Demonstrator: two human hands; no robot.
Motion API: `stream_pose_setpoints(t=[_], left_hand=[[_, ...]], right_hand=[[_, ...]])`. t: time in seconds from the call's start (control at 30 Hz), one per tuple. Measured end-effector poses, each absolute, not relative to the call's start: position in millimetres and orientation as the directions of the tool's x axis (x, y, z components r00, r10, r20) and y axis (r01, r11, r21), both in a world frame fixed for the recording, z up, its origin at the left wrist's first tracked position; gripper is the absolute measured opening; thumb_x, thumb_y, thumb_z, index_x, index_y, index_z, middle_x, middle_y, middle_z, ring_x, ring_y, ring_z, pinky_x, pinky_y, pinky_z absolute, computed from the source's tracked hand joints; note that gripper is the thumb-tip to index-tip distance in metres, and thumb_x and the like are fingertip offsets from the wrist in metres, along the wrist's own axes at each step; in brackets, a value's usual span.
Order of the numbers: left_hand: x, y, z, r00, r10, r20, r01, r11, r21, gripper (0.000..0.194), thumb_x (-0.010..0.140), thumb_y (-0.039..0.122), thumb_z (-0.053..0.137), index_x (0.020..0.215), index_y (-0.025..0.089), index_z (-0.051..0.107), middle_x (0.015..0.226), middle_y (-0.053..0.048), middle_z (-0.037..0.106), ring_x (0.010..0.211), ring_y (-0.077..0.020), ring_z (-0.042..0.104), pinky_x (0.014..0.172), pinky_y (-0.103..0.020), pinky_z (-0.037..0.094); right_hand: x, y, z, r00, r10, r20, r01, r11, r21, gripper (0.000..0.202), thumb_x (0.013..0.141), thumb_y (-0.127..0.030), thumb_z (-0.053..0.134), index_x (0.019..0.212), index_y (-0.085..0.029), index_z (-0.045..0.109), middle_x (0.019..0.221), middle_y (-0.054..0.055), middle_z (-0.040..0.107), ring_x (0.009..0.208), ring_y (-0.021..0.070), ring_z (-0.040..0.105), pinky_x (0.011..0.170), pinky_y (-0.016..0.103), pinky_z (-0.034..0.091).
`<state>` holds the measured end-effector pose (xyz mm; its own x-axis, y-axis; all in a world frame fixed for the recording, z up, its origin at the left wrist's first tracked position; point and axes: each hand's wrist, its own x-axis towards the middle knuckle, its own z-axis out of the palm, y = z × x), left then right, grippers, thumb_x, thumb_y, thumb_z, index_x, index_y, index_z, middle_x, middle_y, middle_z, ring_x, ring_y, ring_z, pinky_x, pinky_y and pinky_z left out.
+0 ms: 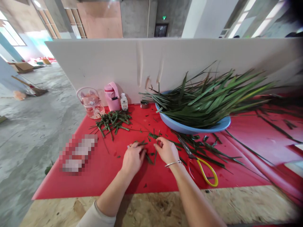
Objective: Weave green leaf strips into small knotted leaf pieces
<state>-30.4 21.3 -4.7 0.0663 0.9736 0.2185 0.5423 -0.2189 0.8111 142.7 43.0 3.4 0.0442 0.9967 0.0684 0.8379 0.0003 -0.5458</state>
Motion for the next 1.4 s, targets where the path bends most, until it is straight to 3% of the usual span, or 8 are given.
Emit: stream_pose_setpoints(t=[0.13,0.3,0.47,0.57,0.83,1.07,1.27,1.4], left_hand=[[-27,18,-12,0.106,0.974,0.198,0.577,-0.222,0.786,0.015,0.074,0.019,0.055,0.078,0.023,0.069,0.108,-0.011,0.061,0.101,-0.0279,0.054,0.094,-0.044,0.036],[-56,35,-12,0.027,0.981,0.192,0.706,-0.155,0.691,0.025,0.073,0.008,0.048,0.082,0.021,0.067,0.117,-0.011,0.057,0.107,-0.0267,0.053,0.095,-0.042,0.037],[-80,49,-5,-0.034,0.982,0.183,0.833,-0.074,0.548,0.027,0.073,0.005,0.042,0.088,0.017,0.061,0.096,-0.011,0.060,0.084,-0.0203,0.060,0.077,-0.031,0.045],[-90,50,-4,-0.032,0.990,0.137,0.874,-0.039,0.484,0.028,0.072,0.005,0.041,0.089,0.017,0.061,0.085,-0.008,0.064,0.082,-0.0216,0.061,0.078,-0.032,0.044],[-127,78,-9,-0.136,0.967,0.215,0.912,0.038,0.409,0.032,0.078,0.012,0.041,0.097,0.021,0.065,0.099,-0.009,0.066,0.093,-0.0232,0.061,0.084,-0.033,0.044],[-86,49,19,-0.135,0.860,0.492,0.822,-0.180,0.540,0.026,0.079,0.021,0.048,0.101,0.019,0.061,0.103,-0.009,0.058,0.099,-0.0214,0.055,0.092,-0.033,0.041],[-56,10,-1,-0.001,0.932,0.364,0.544,-0.305,0.782,0.026,0.078,0.022,0.052,0.101,0.025,0.064,0.097,-0.008,0.064,0.090,-0.0202,0.059,0.083,-0.031,0.046],[-54,7,-9,0.099,0.954,0.284,0.409,-0.299,0.862,0.026,0.077,0.022,0.054,0.101,0.026,0.065,0.091,-0.007,0.066,0.084,-0.0192,0.061,0.079,-0.028,0.047]], right_hand=[[141,42,-1,-0.059,0.998,-0.001,0.894,0.052,-0.444,0.013,0.075,-0.019,0.057,0.086,-0.023,0.063,0.085,0.002,0.062,0.072,0.0142,0.058,0.054,0.021,0.030],[141,42,-2,-0.033,0.999,0.003,0.891,0.030,-0.453,0.019,0.075,-0.011,0.052,0.087,-0.023,0.062,0.090,0.002,0.062,0.078,0.0148,0.059,0.056,0.022,0.032],[141,44,-5,-0.007,1.000,0.005,0.890,0.008,-0.456,0.017,0.076,-0.013,0.053,0.086,-0.023,0.061,0.088,0.003,0.062,0.076,0.0156,0.059,0.054,0.022,0.032],[141,46,-6,0.016,1.000,0.000,0.883,-0.014,-0.469,0.013,0.077,-0.018,0.054,0.087,-0.023,0.061,0.085,0.002,0.062,0.073,0.0157,0.059,0.054,0.022,0.032],[143,47,-8,0.013,1.000,0.006,0.889,-0.009,-0.457,0.015,0.076,-0.018,0.054,0.088,-0.022,0.062,0.085,0.003,0.062,0.072,0.0159,0.059,0.054,0.023,0.032],[144,51,-1,0.037,0.999,0.005,0.877,-0.030,-0.479,0.029,0.075,-0.008,0.050,0.098,-0.022,0.060,0.087,0.004,0.063,0.077,0.0162,0.060,0.060,0.023,0.036],[192,20,14,0.151,0.961,0.231,0.893,-0.033,-0.449,0.020,0.082,-0.027,0.048,0.097,-0.018,0.058,0.091,0.008,0.061,0.087,0.0208,0.058,0.076,0.030,0.043],[245,-24,-3,0.274,0.958,0.087,0.940,-0.247,-0.236,0.036,0.080,-0.033,0.051,0.112,-0.018,0.055,0.097,0.012,0.059,0.087,0.0277,0.059,0.074,0.038,0.045]])
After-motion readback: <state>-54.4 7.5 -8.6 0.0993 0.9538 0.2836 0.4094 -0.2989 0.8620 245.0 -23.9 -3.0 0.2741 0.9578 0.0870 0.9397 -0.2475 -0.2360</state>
